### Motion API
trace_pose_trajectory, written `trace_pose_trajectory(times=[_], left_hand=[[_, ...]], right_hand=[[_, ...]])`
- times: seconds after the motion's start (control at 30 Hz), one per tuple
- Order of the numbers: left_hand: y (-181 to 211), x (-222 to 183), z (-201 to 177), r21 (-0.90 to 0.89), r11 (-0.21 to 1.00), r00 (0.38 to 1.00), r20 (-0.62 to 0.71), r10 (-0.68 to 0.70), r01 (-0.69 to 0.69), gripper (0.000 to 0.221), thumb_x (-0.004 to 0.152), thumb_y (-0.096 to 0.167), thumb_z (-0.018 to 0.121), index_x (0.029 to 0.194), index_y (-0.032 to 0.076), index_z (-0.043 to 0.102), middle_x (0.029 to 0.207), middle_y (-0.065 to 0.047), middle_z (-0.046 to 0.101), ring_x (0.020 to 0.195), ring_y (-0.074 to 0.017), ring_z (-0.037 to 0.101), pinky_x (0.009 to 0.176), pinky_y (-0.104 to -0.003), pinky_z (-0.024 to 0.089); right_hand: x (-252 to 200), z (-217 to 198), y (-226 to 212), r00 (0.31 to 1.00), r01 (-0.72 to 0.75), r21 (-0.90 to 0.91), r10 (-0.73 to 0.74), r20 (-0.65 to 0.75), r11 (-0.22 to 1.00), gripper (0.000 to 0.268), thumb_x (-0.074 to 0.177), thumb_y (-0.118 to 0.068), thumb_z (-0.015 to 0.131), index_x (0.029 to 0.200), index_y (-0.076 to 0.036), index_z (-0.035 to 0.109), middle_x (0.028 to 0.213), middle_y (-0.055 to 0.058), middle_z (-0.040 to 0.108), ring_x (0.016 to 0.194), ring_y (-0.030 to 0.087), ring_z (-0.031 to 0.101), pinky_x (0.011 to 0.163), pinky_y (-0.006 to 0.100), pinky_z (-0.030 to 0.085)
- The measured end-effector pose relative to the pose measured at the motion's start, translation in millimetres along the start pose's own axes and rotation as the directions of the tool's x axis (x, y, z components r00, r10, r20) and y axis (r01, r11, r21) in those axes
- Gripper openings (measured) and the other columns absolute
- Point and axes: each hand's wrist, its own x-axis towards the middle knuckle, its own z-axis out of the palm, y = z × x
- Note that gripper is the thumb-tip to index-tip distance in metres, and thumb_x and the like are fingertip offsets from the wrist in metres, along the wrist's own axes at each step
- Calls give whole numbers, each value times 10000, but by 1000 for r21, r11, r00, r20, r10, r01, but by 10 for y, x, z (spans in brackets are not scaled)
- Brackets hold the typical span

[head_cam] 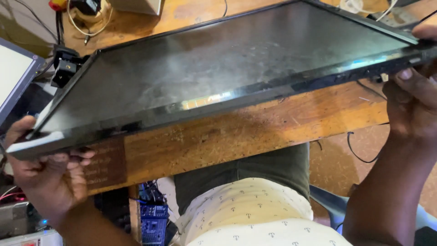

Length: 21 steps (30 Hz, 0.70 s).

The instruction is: The person wipes the screen and bezel of a monitor with a cloth, turns it over to inspect the ports on the back, and then uses a phone.

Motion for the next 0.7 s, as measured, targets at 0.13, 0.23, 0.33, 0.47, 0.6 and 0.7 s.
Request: trace_pose_trajectory(times=[0.13, 0.23, 0.33, 0.47, 0.6, 0.7], left_hand=[[28, 238, 106, -26, 994, 993, -59, 106, -108, 634, 955, 126, 753, 1544, 104, 519, 1371, -114, 452, 641, -231, 564, 608, -319, 652], [-464, 628, -233, 35, 988, 941, -301, 155, -151, 637, 742, 33, 644, 1367, 67, 766, 1235, -47, 771, 919, -85, 674, 784, -161, 508], [-795, 895, -432, 137, 912, 846, -342, 410, -387, 331, 1008, -194, 774, 1039, 86, 600, 1271, -76, 631, 1336, -255, 670, 962, -324, 586], [-291, 936, 203, -44, 863, 861, 57, 505, -504, 483, 1055, 303, 571, 1494, 103, 550, 1493, -144, 569, 1501, -343, 570, 1377, -474, 481], [-694, 1322, 136, -230, 804, 827, -2, 563, -548, 616, 1091, 396, 612, 1547, -1, 498, 1598, -172, 519, 1446, -294, 529, 1253, -424, 479], [-455, 1448, 439, 84, 733, 729, -73, 680, -675, 750, 1199, 665, 498, 1348, -68, 561, 1265, -239, 577, 1121, -341, 580, 1031, -447, 510]], right_hand=[[218, 19, -44, 989, 149, -250, -148, 24, 957, 398, 1228, -174, 577, 1596, -232, 438, 1115, -76, 385, 678, 13, 218, 543, 173, 192], [363, 146, -145, 983, 163, 15, -160, -92, 987, 592, 1024, -209, 799, 1566, -188, 564, 1177, -60, 588, 922, -12, 521, 670, 137, 306], [484, 232, -258, 968, 213, -108, -225, -114, 971, 599, 1055, -325, 853, 1558, -157, 574, 1437, -25, 588, 1323, 59, 680, 1145, 128, 612], [649, 196, -228, 953, 290, -180, -301, -37, 940, 570, 1137, -320, 789, 1612, -106, 555, 1348, 64, 621, 1152, 125, 638, 979, 206, 566], [861, 185, -140, 942, 333, -71, -335, -9, 940, 581, 1188, -396, 693, 1690, -163, 516, 1511, -16, 544, 1164, 40, 551, 897, 153, 550], [1006, 254, -148, 940, 340, -66, -341, -18, 938, 549, 1241, -469, 564, 1691, -163, 494, 1614, 57, 542, 1311, 101, 564, 1084, 249, 609]])
